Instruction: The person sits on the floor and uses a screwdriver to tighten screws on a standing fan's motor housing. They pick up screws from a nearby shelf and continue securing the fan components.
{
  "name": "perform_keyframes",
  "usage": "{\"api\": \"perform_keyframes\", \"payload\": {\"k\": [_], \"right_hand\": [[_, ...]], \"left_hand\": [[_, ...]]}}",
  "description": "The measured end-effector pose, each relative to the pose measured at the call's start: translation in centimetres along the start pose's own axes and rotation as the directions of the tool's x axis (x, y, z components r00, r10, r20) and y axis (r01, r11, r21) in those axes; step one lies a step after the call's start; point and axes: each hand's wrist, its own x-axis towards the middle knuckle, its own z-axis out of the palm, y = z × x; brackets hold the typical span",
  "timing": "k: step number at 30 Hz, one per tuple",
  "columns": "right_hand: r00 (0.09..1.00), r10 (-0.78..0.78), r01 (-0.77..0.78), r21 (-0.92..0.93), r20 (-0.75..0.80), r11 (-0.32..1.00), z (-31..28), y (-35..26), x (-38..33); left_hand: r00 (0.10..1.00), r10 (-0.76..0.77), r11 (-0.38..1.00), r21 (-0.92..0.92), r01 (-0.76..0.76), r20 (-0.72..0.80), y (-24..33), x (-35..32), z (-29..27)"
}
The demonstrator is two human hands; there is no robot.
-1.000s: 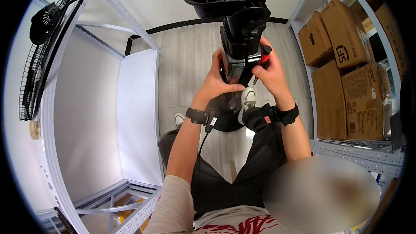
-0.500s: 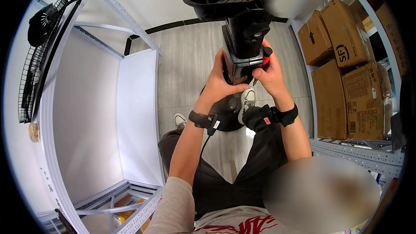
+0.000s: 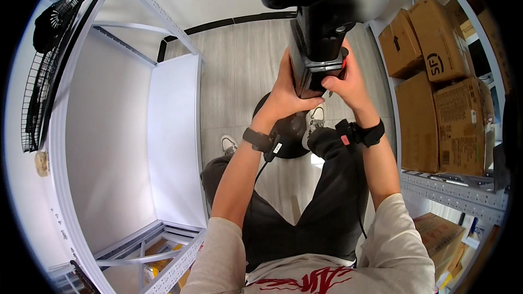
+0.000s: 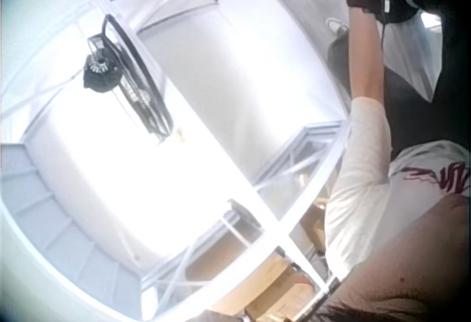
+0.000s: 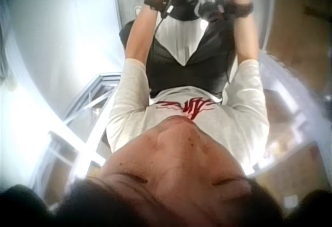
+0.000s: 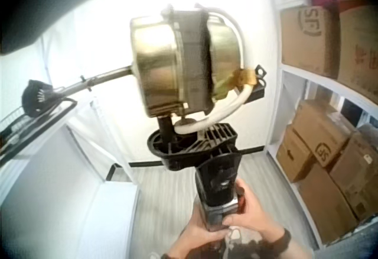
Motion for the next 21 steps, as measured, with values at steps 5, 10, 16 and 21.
{"api": "perform_keyframes", "payload": {"k": [5,10,16,21], "right_hand": [[0.993,0.082,-0.079,-0.042,0.088,0.996,0.0,-1.7,0.7],[0.997,0.046,-0.044,-0.027,0.054,0.999,1.1,-1.0,0.3],[0.999,0.049,-0.046,-0.090,0.023,0.995,1.8,-1.1,0.3],[0.998,0.063,-0.063,-0.111,-0.001,0.992,1.8,-1.4,0.1]], "left_hand": [[0.996,0.092,0.993,0.075,-0.091,-0.004,-0.3,0.2,-0.1],[0.975,0.220,0.966,0.138,-0.218,0.001,-0.4,0.2,-0.3],[0.926,0.347,0.856,0.454,-0.248,-0.148,-2.4,-1.1,-0.3],[0.877,0.350,0.769,0.636,-0.068,-0.330,-2.0,-3.3,2.4]]}}
